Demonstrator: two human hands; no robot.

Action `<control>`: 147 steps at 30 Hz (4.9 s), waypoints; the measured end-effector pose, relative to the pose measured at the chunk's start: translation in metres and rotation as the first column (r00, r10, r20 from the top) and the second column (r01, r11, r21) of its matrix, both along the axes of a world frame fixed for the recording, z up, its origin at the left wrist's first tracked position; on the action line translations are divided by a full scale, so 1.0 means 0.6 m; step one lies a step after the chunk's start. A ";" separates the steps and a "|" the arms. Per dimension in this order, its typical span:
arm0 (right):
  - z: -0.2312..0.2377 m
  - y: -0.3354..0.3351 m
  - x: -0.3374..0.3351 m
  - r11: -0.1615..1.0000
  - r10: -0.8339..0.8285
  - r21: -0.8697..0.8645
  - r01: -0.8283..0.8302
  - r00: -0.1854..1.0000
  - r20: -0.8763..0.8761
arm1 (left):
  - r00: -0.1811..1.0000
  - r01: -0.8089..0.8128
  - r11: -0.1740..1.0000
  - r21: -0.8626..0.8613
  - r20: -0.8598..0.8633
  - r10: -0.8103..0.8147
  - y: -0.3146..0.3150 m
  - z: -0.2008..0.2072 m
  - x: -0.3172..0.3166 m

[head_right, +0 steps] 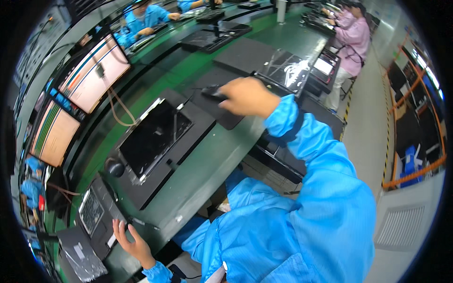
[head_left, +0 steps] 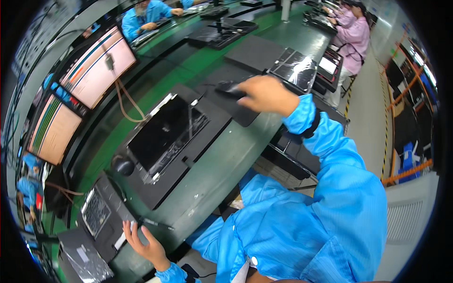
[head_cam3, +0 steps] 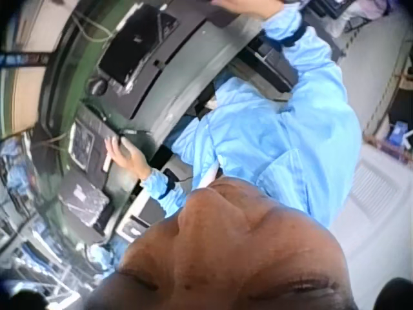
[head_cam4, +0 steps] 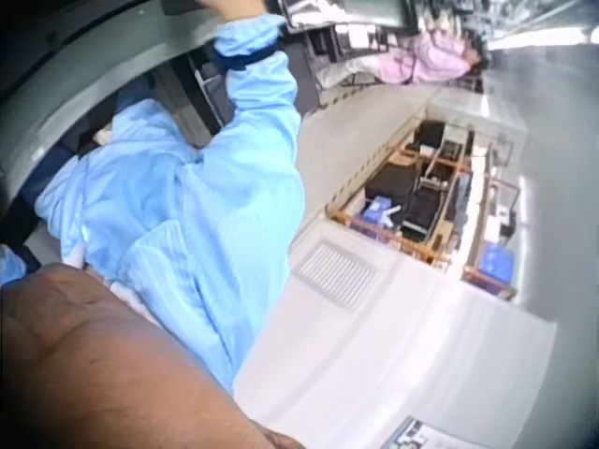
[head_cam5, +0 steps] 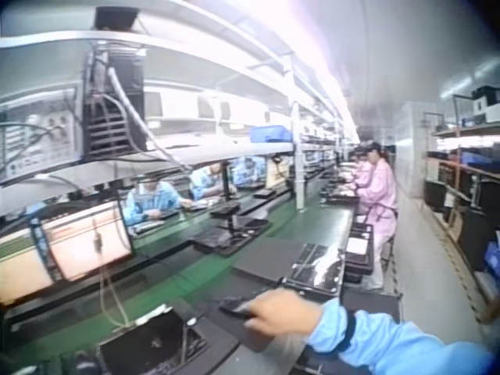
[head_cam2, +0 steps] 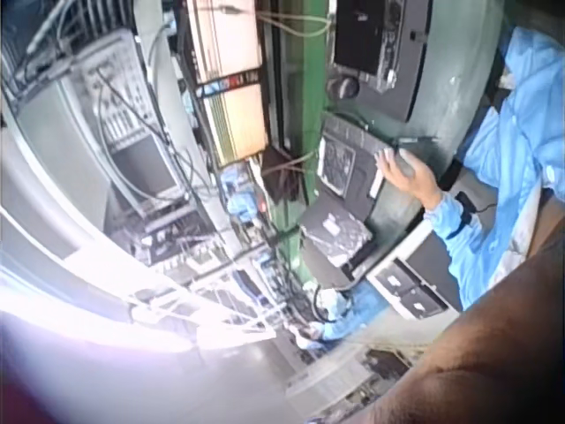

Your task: Inspecting, testing, and labeling tablet computers on an assembly line.

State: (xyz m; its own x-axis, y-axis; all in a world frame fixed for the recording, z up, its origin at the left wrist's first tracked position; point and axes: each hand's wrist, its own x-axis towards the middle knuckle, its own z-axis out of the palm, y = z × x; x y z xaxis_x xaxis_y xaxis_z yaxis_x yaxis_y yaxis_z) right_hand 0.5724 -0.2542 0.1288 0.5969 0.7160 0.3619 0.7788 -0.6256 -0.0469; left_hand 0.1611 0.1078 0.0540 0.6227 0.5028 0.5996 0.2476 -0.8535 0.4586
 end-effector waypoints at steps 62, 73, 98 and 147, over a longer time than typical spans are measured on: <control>-0.117 0.607 -0.224 0.796 0.543 0.324 -0.511 0.840 -0.007 | 0.420 0.609 0.280 -0.743 0.600 0.681 -0.130 -0.047 -0.200; -0.072 0.614 -0.253 0.670 0.644 0.254 -0.697 0.717 0.267 | 0.376 0.636 0.291 -0.715 0.616 0.692 -0.129 -0.020 -0.192; 0.078 0.463 -0.407 0.189 0.959 0.599 -0.778 0.277 0.056 | 0.576 0.500 0.386 -0.775 0.631 0.520 -0.064 0.080 -0.267; -0.074 0.559 -0.444 0.776 0.619 0.582 0.243 -0.472 -0.627 | 0.815 -0.566 0.808 0.163 0.261 0.518 0.173 0.159 -0.162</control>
